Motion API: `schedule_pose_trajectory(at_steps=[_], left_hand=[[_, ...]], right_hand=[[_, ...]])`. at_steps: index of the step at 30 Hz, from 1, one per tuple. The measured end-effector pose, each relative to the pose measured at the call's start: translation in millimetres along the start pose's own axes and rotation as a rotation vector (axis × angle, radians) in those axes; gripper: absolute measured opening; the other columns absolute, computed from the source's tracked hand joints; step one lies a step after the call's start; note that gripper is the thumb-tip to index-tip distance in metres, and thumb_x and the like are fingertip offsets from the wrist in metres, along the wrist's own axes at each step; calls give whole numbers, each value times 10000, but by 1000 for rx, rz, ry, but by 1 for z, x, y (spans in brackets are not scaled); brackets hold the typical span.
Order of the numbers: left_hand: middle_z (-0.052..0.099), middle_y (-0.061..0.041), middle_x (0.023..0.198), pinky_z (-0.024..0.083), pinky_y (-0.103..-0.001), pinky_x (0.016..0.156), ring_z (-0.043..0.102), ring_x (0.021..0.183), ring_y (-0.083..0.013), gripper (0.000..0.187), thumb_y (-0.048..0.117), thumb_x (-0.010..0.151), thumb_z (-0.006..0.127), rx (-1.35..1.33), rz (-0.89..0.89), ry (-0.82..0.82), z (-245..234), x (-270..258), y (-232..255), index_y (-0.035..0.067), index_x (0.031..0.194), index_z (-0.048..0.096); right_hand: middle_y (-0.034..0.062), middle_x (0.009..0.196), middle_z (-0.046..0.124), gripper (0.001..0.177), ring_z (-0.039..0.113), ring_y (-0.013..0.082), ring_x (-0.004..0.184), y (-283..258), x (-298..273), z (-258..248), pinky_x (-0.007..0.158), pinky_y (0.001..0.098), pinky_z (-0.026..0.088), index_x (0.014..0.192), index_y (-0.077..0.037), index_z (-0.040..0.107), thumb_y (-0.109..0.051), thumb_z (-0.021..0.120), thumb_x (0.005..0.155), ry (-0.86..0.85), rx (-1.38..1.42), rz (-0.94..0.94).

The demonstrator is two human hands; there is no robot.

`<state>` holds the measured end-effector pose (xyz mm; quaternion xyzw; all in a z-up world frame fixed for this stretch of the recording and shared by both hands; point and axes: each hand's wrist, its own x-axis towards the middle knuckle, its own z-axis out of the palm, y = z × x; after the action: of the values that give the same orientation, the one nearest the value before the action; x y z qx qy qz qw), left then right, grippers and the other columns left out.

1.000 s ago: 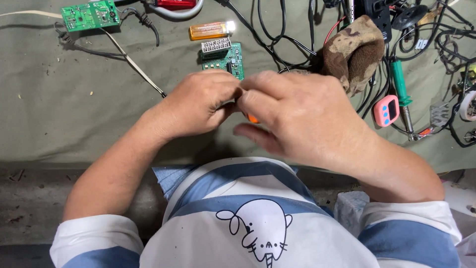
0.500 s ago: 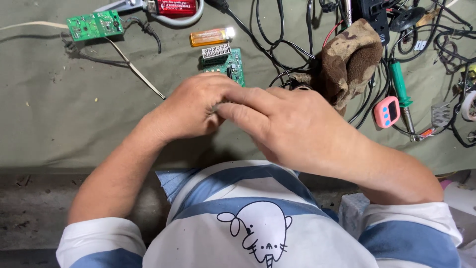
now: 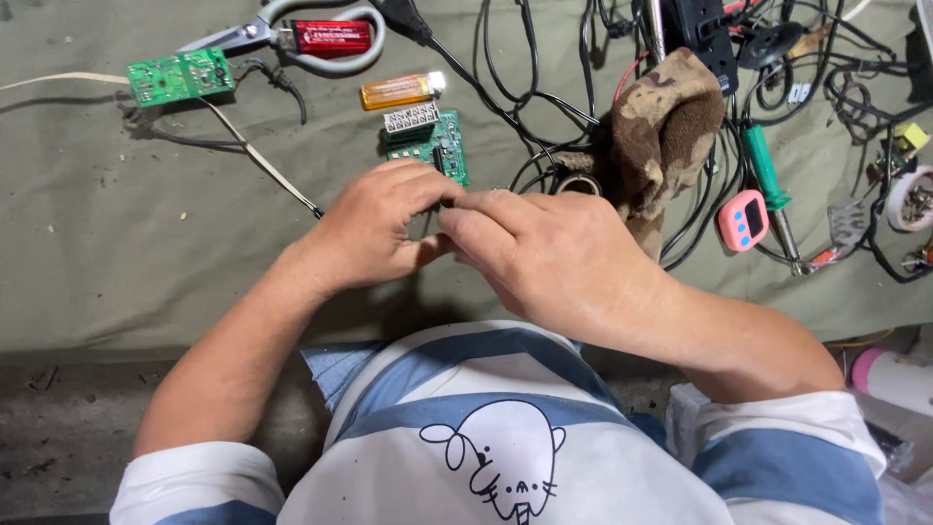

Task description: Using a screwdriver to adjust terminals on a circuit board

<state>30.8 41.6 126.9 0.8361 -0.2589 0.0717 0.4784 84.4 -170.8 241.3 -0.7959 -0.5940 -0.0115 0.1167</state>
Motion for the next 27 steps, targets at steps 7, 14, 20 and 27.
schedule_pose_trajectory(at_steps=[7, 14, 20, 27], left_hand=[[715, -182, 1133, 520, -488, 1020, 670, 1067, -387, 388, -32, 728, 566, -7, 44, -22, 3, -4, -7, -11, 1106, 651], [700, -137, 1087, 501, -472, 942, 645, 992, -352, 504, 65, 664, 533, 14, -57, 0, -4, -6, -3, 15, 1152, 651], [678, -139, 1173, 473, -489, 978, 624, 1075, -346, 354, 213, 926, 736, 155, -36, 57, 2, -13, -23, 54, 1233, 660], [599, -178, 1286, 484, -521, 978, 552, 1166, -404, 540, 295, 852, 870, 391, -171, 196, 43, -47, -71, 65, 1280, 636]], right_hand=[[81, 1200, 744, 403, 688, 260, 1021, -1, 4, 5, 917, 354, 552, 1300, -80, 661, -378, 708, 1033, 45, -31, 26], [223, 1409, 629, 271, 703, 380, 1260, -3, -1, 22, 1027, 433, 596, 1311, -23, 594, -105, 502, 1070, 130, 457, 30], [89, 1212, 749, 324, 744, 289, 1085, 7, -7, 27, 887, 388, 583, 1254, -86, 643, -339, 676, 1054, 111, 437, 53], [181, 1117, 737, 193, 749, 387, 1085, 23, -17, 38, 1000, 482, 611, 956, -9, 624, -190, 667, 1006, 295, 817, 98]])
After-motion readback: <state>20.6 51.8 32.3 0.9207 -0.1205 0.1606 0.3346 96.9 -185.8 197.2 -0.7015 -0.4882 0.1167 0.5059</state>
